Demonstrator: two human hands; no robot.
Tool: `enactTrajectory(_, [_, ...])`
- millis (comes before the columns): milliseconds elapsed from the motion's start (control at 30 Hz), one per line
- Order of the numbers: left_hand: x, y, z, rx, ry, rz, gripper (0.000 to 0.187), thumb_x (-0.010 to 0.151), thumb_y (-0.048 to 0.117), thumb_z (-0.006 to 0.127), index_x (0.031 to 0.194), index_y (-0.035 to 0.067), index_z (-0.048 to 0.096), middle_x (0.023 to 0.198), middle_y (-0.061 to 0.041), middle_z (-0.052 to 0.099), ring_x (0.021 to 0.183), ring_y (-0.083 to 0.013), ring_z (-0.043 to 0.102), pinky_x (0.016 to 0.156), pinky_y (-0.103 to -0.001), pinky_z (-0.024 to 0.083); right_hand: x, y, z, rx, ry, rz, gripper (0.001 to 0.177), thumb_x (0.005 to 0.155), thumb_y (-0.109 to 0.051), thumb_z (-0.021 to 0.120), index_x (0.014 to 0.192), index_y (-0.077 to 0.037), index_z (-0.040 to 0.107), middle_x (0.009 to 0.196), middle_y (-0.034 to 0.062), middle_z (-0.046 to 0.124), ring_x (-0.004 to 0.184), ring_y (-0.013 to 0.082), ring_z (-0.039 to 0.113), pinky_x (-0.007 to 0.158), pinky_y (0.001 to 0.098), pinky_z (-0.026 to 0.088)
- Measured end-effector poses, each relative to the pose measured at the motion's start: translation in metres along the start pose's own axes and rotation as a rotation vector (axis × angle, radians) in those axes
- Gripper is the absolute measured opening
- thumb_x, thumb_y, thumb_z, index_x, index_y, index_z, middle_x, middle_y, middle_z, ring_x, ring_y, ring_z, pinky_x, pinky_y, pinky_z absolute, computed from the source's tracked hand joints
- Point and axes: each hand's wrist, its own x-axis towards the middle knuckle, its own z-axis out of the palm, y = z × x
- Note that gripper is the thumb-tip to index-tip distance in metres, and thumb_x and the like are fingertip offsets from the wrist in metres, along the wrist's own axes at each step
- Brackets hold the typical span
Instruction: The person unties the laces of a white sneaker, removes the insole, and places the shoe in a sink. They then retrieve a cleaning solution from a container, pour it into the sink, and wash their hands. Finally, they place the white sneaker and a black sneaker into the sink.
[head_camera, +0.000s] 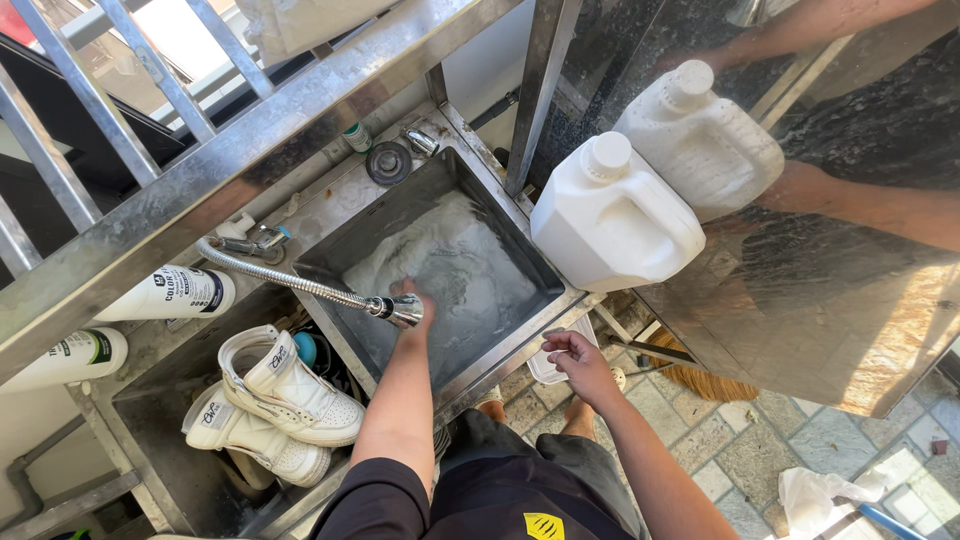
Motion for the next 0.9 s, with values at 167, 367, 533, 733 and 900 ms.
enactTrajectory(167, [-0.027, -0.010, 0.006, 0.148, -0.203, -0.200, 0.033, 0.105, 0.036, 0.050, 0.120, 0.011, 0.066, 0.115, -0.025, 0.072, 0.112, -0.0458, 0.065, 0.096, -0.054, 0.049, -0.001, -0.004, 0.006, -0.014, -0.012, 0.015, 0.036, 0.091, -0.005, 0.060, 0.127, -0.005, 0.063, 0.116, 0.0046, 0.073, 0.100, 0.0135, 0.068, 0.087, 0.0295, 0.053])
enactTrajectory(367, [-0.039, 0.018, 0.035, 0.116, -0.224, -0.001, 0.038, 0.105, 0.041, 0.054, 0.115, 0.009, 0.071, 0.119, -0.024, 0.073, 0.116, -0.0434, 0.065, 0.099, -0.051, 0.050, 0.000, 0.001, 0.006, 0.035, -0.014, -0.016, 0.035, 0.090, -0.002, 0.060, 0.125, -0.004, 0.064, 0.106, 0.0039, 0.071, 0.093, 0.0123, 0.065, 0.084, 0.0277, 0.053])
enactTrajectory(533, [-0.028, 0.037, 0.033, -0.020, -0.019, 0.432, 0.043, 0.090, 0.021, 0.059, 0.131, 0.009, 0.067, 0.128, -0.027, 0.062, 0.120, -0.0449, 0.059, 0.103, -0.049, 0.048, -0.004, 0.007, -0.002, 0.102, 0.012, -0.078, 0.033, 0.094, -0.002, 0.058, 0.126, -0.003, 0.068, 0.085, 0.0017, 0.058, 0.077, 0.0097, 0.056, 0.074, 0.0251, 0.051])
enactTrajectory(733, [-0.040, 0.066, 0.005, 0.030, 0.159, 0.570, 0.050, 0.074, 0.016, 0.082, 0.121, 0.008, 0.067, 0.127, -0.025, 0.056, 0.120, -0.0448, 0.054, 0.101, -0.051, 0.044, -0.008, 0.023, -0.019, 0.139, 0.131, -0.087, 0.027, 0.094, -0.003, 0.061, 0.120, -0.001, 0.067, 0.084, 0.0014, 0.062, 0.073, 0.0098, 0.057, 0.069, 0.0254, 0.049])
enactTrajectory(900, [-0.076, 0.078, -0.022, -0.044, 0.080, 0.517, 0.036, 0.085, 0.018, 0.076, 0.118, 0.007, 0.069, 0.116, -0.016, 0.067, 0.108, -0.0331, 0.063, 0.095, -0.044, 0.051, -0.017, 0.036, -0.042, 0.131, 0.208, -0.021, 0.026, 0.093, -0.005, 0.060, 0.118, -0.003, 0.067, 0.088, -0.0007, 0.065, 0.075, 0.0096, 0.060, 0.068, 0.0258, 0.049])
